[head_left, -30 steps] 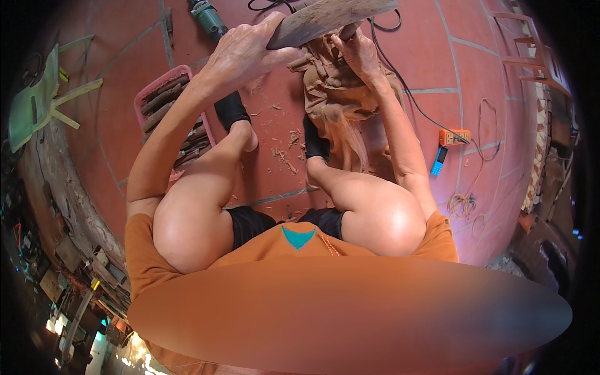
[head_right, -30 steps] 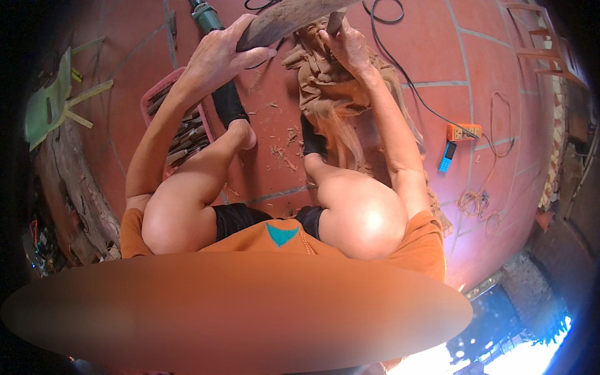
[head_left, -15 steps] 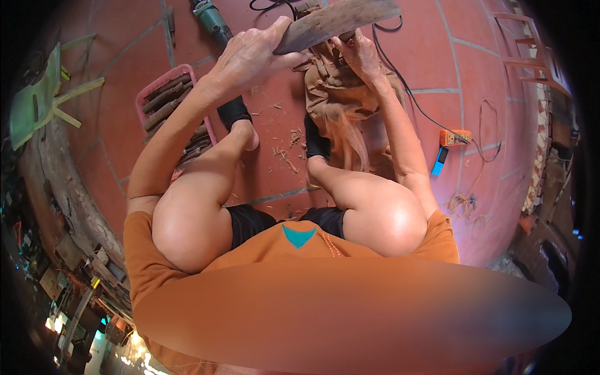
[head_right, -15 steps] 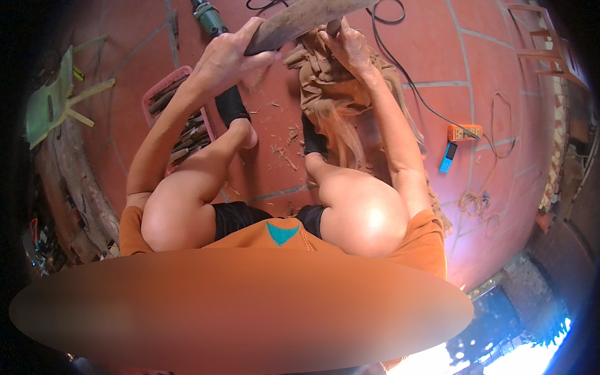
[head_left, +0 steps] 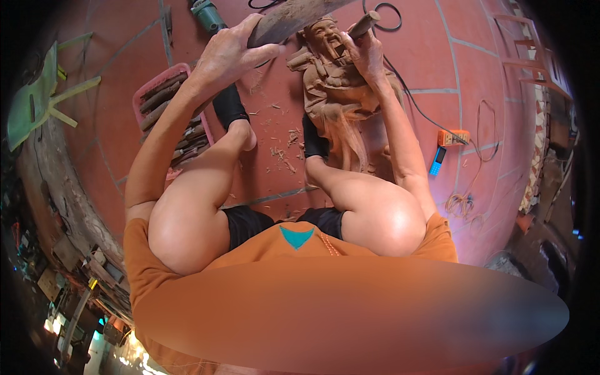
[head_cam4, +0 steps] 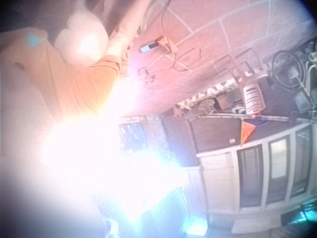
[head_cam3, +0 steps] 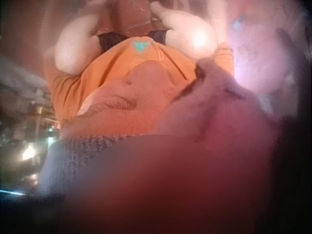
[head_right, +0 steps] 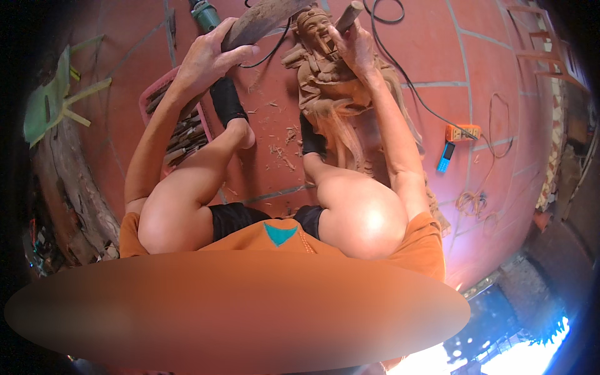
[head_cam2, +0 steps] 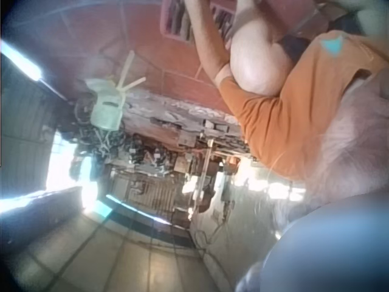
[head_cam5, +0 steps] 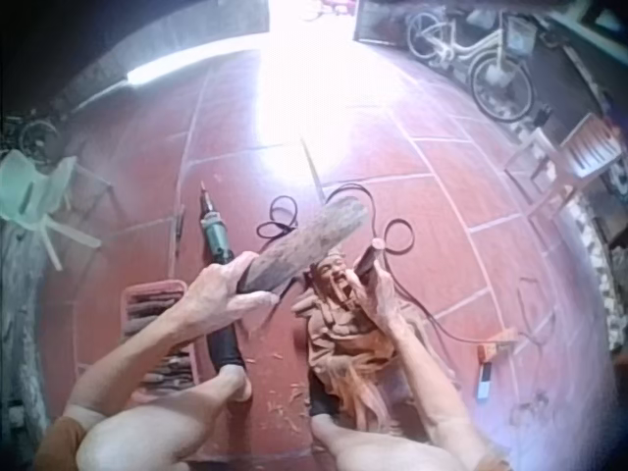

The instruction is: The person sits on the floor and carves a wooden sculpture using a chisel and mallet. They repeatedly strike the chisel to shape the wood, occasionally pausing to adjust the piece or clear shavings.

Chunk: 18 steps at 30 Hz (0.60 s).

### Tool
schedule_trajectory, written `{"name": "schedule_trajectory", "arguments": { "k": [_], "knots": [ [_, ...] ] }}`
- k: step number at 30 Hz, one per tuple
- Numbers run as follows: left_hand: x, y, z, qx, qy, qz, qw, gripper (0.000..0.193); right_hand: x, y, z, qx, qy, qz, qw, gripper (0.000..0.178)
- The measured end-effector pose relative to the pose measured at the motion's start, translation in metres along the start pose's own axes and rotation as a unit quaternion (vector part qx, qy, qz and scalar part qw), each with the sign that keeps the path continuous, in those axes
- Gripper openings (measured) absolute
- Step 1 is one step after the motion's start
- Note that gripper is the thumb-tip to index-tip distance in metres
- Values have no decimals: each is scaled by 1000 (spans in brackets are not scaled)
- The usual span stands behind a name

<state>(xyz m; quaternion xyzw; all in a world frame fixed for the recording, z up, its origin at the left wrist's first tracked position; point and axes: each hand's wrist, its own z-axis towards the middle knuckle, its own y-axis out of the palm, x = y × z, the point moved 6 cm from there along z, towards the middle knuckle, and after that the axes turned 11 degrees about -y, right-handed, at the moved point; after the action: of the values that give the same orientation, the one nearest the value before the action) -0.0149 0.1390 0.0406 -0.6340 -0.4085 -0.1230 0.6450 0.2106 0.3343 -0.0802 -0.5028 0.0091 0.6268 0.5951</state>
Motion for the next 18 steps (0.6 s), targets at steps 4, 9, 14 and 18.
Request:
{"name": "schedule_trajectory", "arguments": {
  "k": [4,9,14,18],
  "knots": [
    [-1,1,0,-24,-10,-40,999,55,-1,3,1,-17,-37,-39,998,37],
    [7,1,-1,-45,-20,-20,999,56,8,7,-1,-63,24,-61,996,32],
    [27,4,2,-32,44,-40,998,57,7,8,0,-63,21,-63,996,34],
    [30,21,12,-102,13,17,995,57,6,10,1,-76,27,-76,994,37]
  ]
}}
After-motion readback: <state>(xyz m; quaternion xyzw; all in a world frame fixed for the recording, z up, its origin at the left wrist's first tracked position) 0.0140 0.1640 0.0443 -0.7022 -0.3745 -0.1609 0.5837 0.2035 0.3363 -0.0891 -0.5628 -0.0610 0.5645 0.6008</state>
